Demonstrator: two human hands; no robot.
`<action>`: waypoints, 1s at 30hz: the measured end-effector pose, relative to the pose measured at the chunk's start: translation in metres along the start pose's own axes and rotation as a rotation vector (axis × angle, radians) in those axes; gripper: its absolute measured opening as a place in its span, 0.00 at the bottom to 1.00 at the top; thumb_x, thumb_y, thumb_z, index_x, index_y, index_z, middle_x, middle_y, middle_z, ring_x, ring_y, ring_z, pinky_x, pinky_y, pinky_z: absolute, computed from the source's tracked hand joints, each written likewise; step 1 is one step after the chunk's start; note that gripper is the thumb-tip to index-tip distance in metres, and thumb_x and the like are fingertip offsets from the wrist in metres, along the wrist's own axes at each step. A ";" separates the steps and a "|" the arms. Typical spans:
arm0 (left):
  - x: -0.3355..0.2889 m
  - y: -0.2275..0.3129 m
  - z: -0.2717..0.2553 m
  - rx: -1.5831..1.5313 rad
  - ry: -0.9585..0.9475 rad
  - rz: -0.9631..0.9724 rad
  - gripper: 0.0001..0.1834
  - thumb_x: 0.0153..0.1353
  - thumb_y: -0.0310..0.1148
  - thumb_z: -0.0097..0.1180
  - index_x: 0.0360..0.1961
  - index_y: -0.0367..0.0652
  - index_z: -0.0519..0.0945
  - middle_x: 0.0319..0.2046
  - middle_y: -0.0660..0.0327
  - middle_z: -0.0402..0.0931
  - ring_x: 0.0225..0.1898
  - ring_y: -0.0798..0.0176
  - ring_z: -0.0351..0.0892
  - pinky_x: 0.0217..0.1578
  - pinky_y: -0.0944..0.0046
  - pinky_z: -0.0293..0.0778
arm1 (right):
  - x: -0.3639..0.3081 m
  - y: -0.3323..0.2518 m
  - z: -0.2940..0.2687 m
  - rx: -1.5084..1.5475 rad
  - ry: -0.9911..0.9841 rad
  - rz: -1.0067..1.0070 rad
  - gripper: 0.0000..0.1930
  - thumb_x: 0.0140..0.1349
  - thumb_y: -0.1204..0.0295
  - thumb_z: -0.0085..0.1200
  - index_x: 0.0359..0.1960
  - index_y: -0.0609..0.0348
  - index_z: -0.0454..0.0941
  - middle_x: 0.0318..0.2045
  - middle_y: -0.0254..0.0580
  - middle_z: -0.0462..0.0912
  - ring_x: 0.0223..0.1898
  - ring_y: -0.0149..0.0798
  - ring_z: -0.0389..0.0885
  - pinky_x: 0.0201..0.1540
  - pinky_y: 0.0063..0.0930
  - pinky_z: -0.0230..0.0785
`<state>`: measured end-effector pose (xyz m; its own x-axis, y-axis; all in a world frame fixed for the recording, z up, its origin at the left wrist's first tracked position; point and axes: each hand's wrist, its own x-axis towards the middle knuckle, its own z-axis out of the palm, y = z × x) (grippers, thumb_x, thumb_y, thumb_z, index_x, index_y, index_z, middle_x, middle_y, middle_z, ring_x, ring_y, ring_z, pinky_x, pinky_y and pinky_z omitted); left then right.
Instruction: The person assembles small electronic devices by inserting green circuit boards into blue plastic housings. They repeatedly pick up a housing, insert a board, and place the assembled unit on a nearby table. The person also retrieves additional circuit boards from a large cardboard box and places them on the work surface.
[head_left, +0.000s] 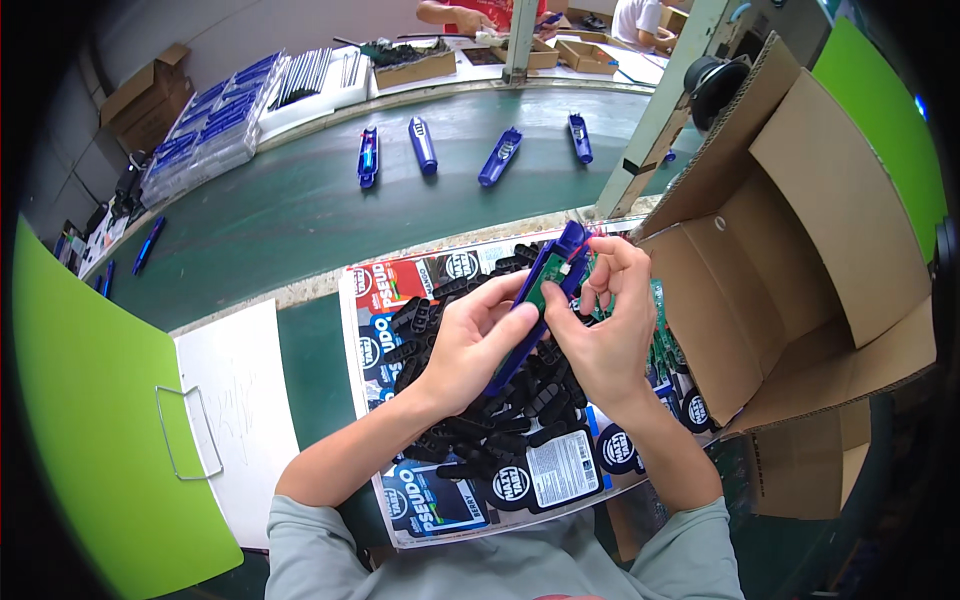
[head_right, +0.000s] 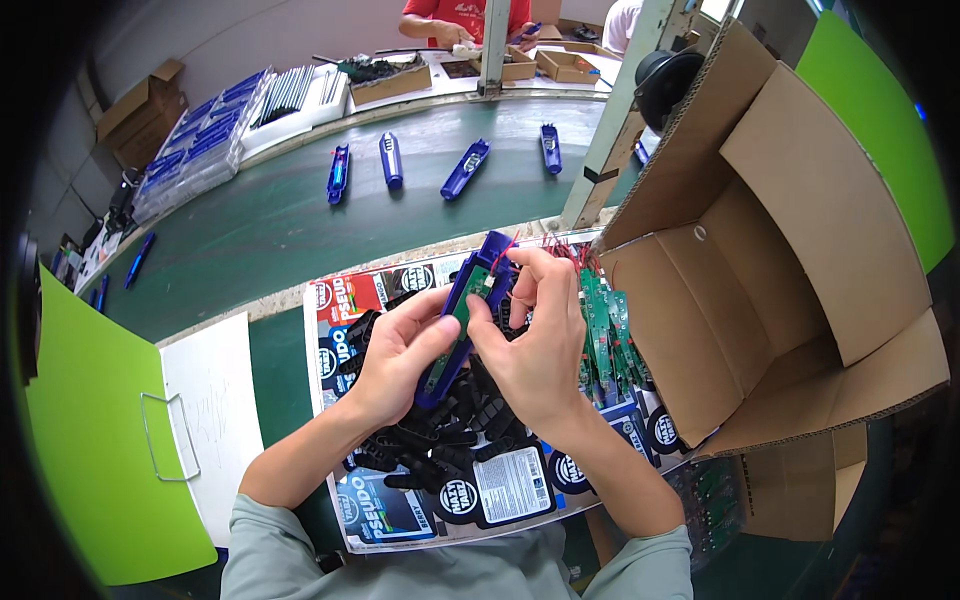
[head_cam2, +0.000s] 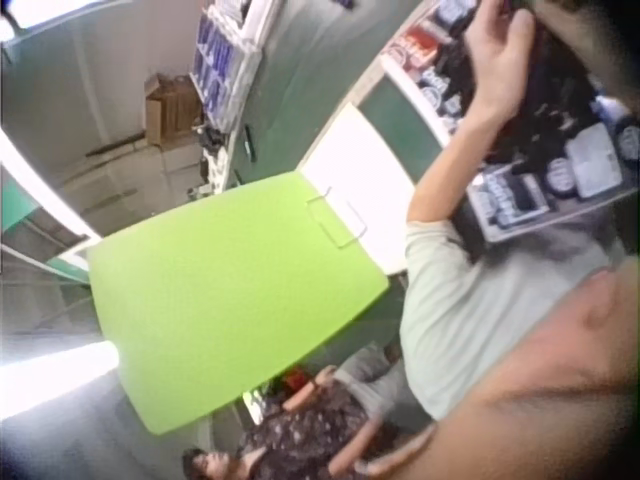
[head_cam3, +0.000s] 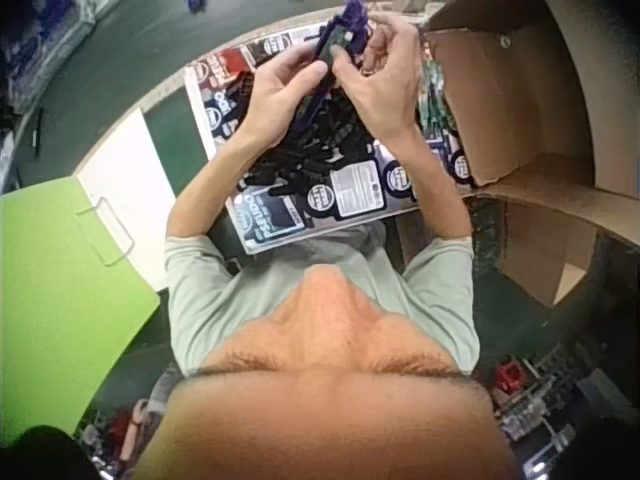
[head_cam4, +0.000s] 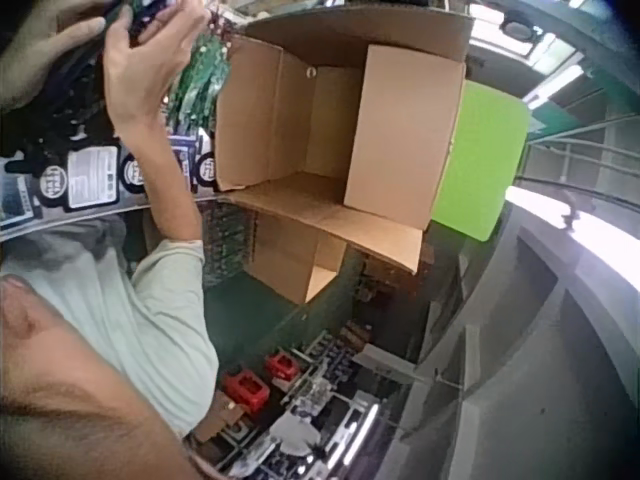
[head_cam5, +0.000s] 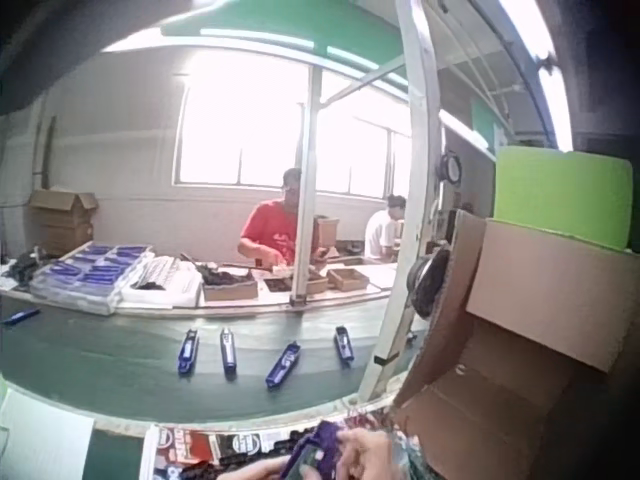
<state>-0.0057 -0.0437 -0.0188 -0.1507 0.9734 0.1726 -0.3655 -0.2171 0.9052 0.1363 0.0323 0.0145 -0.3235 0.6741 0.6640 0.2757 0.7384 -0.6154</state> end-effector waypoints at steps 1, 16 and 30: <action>-0.001 0.000 0.001 0.039 -0.004 0.030 0.22 0.72 0.28 0.52 0.64 0.33 0.71 0.48 0.59 0.80 0.46 0.72 0.79 0.48 0.69 0.75 | 0.001 0.001 0.001 0.029 0.000 0.013 0.32 0.52 0.80 0.68 0.60 0.60 0.67 0.31 0.33 0.67 0.24 0.25 0.66 0.26 0.24 0.62; 0.049 0.019 -0.127 0.609 0.350 0.166 0.20 0.67 0.24 0.54 0.60 0.31 0.75 0.37 0.56 0.82 0.36 0.67 0.83 0.36 0.68 0.79 | 0.000 0.023 -0.018 0.110 -0.241 0.200 0.23 0.58 0.72 0.67 0.54 0.63 0.76 0.33 0.37 0.77 0.26 0.27 0.74 0.32 0.26 0.68; 0.041 0.060 -0.400 1.637 0.826 -0.216 0.21 0.60 0.30 0.55 0.54 0.40 0.83 0.45 0.46 0.83 0.50 0.46 0.82 0.54 0.52 0.74 | 0.005 0.067 -0.023 -0.361 -0.680 -0.166 0.07 0.58 0.73 0.63 0.37 0.58 0.84 0.34 0.41 0.81 0.42 0.45 0.78 0.50 0.40 0.67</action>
<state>-0.4010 -0.0456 -0.1129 -0.7693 0.5825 0.2623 0.6363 0.6619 0.3962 0.1739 0.0858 -0.0137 -0.8371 0.4827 0.2574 0.4146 0.8668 -0.2771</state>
